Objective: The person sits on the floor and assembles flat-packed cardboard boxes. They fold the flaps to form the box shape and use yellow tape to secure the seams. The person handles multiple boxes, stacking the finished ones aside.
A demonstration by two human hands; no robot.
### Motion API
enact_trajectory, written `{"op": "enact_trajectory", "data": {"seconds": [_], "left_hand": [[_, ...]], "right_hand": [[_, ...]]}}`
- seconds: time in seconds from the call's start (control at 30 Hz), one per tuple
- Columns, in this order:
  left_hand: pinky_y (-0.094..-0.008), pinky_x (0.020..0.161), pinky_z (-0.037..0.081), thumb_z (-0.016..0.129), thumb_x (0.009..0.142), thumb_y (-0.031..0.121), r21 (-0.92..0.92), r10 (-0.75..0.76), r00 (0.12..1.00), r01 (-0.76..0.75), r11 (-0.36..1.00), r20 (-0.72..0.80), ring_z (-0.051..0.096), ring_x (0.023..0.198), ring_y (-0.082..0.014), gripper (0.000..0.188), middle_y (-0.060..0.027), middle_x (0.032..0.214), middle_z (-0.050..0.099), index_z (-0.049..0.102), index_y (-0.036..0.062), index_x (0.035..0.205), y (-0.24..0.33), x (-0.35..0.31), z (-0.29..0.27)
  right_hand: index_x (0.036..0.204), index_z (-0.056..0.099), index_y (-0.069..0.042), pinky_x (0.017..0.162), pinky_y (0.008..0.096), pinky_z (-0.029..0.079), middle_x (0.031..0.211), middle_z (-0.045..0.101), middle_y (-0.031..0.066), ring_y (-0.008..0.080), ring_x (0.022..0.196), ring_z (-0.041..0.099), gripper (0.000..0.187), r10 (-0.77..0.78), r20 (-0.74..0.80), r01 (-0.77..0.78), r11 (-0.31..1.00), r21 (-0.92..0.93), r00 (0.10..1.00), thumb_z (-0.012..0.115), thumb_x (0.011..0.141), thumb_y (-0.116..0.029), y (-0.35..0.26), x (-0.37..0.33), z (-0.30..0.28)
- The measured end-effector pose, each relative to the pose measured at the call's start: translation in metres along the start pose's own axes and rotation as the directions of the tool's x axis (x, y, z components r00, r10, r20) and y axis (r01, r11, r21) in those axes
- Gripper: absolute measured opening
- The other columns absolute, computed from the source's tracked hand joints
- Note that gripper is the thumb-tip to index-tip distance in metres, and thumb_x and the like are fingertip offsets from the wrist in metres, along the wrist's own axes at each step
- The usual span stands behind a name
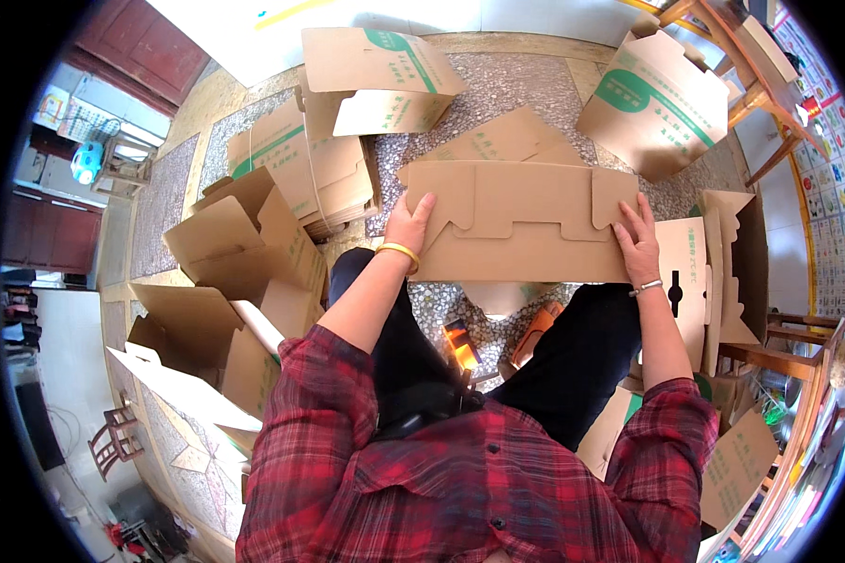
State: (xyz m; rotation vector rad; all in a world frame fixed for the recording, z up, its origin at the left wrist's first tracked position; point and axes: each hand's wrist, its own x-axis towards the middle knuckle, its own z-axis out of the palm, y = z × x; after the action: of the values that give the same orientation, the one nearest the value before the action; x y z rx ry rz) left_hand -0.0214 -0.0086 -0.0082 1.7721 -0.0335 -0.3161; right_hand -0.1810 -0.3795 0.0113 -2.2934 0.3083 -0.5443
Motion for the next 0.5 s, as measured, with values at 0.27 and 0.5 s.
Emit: {"op": "enact_trajectory", "data": {"seconds": [0.27,0.5], "left_hand": [[-0.0294,0.084,0.047,0.063,0.085,0.04,0.078,0.021,0.997,-0.027,0.997,0.075,0.06,0.093,-0.0169,0.054,-0.0103,0.104,0.064,0.054,-0.0026,0.117,0.033,-0.01,0.002],[-0.0319,0.086,0.048,0.075,0.077,0.03,0.005,-0.006,0.958,0.004,1.0,0.287,0.057,0.102,-0.017,0.064,-0.0101,0.113,0.059,0.046,0.0001,0.125,0.04,0.007,-0.021]], "right_hand": [[0.134,0.036,0.003,0.093,0.0318,0.044,0.126,0.049,0.0162,0.0212,0.112,0.051,0.073,0.4,0.241,-0.466,0.79,0.399,0.884,0.074,0.077,-0.023,0.021,0.0,-0.008],[0.121,0.047,0.001,0.086,0.0312,0.048,0.108,0.059,0.0103,0.0181,0.098,0.058,0.054,0.438,0.315,-0.533,0.586,0.61,0.842,0.073,0.078,-0.021,-0.015,-0.013,0.009]]}}
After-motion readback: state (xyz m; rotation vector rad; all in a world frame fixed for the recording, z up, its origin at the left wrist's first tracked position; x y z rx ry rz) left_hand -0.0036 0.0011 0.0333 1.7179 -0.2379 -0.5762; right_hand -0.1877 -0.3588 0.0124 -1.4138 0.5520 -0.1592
